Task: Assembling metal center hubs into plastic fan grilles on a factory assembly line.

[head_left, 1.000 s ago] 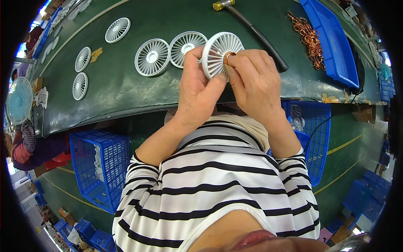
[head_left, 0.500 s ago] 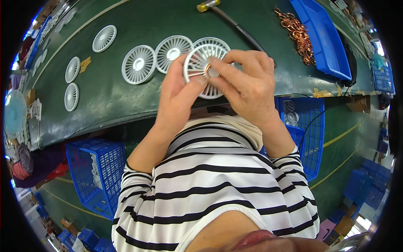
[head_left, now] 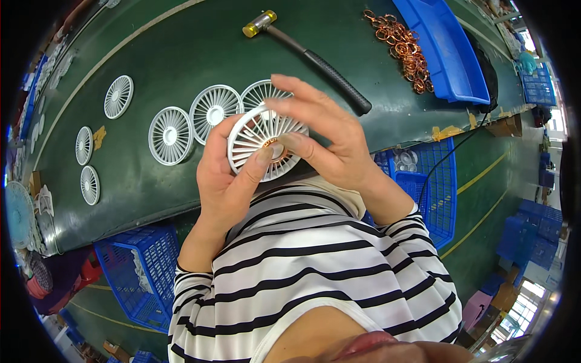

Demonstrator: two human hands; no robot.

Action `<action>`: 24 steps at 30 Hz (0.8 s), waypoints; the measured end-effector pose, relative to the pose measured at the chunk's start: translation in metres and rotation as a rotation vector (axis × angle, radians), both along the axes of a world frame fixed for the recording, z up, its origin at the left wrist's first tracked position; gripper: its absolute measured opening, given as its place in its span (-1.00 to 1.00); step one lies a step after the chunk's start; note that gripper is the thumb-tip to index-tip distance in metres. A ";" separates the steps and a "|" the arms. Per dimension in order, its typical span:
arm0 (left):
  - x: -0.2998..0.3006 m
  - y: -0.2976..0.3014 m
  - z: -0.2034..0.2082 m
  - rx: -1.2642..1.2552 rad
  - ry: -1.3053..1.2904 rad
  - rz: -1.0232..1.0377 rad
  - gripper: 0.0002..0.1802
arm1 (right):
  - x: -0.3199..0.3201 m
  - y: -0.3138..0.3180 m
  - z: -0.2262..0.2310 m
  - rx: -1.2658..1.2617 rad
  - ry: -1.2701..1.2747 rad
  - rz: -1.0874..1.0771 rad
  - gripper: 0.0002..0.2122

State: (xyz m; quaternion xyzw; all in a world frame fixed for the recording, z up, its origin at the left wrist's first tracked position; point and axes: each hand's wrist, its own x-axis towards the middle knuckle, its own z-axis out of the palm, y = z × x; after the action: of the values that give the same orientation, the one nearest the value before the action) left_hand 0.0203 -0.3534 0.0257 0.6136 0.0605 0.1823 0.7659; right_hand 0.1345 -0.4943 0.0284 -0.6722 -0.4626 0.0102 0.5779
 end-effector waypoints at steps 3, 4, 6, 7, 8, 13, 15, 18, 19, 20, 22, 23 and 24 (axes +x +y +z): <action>0.003 0.006 -0.009 0.172 -0.004 0.044 -0.52 | 0.002 0.003 -0.001 -0.022 0.156 0.045 -0.57; 0.004 0.007 -0.011 0.230 -0.014 0.064 -0.52 | 0.002 0.004 -0.001 -0.064 0.346 0.105 -0.55; 0.008 0.011 -0.013 0.266 -0.029 0.040 -0.52 | 0.007 0.006 0.000 -0.033 0.312 0.095 -0.60; 0.009 0.012 -0.015 0.275 -0.042 0.025 -0.52 | 0.009 0.003 0.004 -0.104 0.292 0.118 -0.60; 0.010 0.011 -0.015 0.256 -0.055 0.023 -0.53 | 0.011 0.002 0.008 -0.173 0.271 0.142 -0.61; 0.016 0.020 -0.013 0.419 -0.114 0.072 -0.54 | 0.021 0.010 0.012 -0.165 0.196 0.141 -0.63; 0.019 0.027 -0.011 0.633 -0.167 0.190 -0.54 | 0.038 0.011 0.011 -0.241 0.103 0.085 -0.65; 0.005 0.065 -0.019 0.915 -0.065 0.670 -0.54 | 0.092 -0.001 -0.004 -0.370 0.001 -0.399 -0.67; 0.003 0.080 -0.021 0.854 -0.085 0.808 -0.58 | 0.113 -0.007 -0.004 -0.499 -0.198 -0.596 -0.64; 0.001 0.092 -0.013 0.800 -0.112 0.865 -0.63 | 0.136 -0.021 -0.014 -0.567 -0.337 -0.729 -0.63; -0.012 0.125 -0.016 0.859 -0.093 0.929 -0.65 | 0.168 -0.041 -0.026 -0.768 -0.437 -0.829 -0.68; -0.021 0.132 -0.015 0.876 0.012 0.956 -0.64 | 0.179 -0.046 -0.029 -0.907 -0.359 -0.830 -0.69; -0.030 0.141 -0.021 0.881 0.112 0.983 -0.63 | 0.187 -0.054 -0.033 -0.945 -0.388 -0.809 -0.70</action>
State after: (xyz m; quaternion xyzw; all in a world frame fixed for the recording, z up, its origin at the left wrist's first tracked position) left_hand -0.0092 -0.2126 0.0044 0.7790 0.2930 0.4860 0.2666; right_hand 0.3214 -0.5486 -0.0043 -0.9647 -0.2146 -0.1276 0.0842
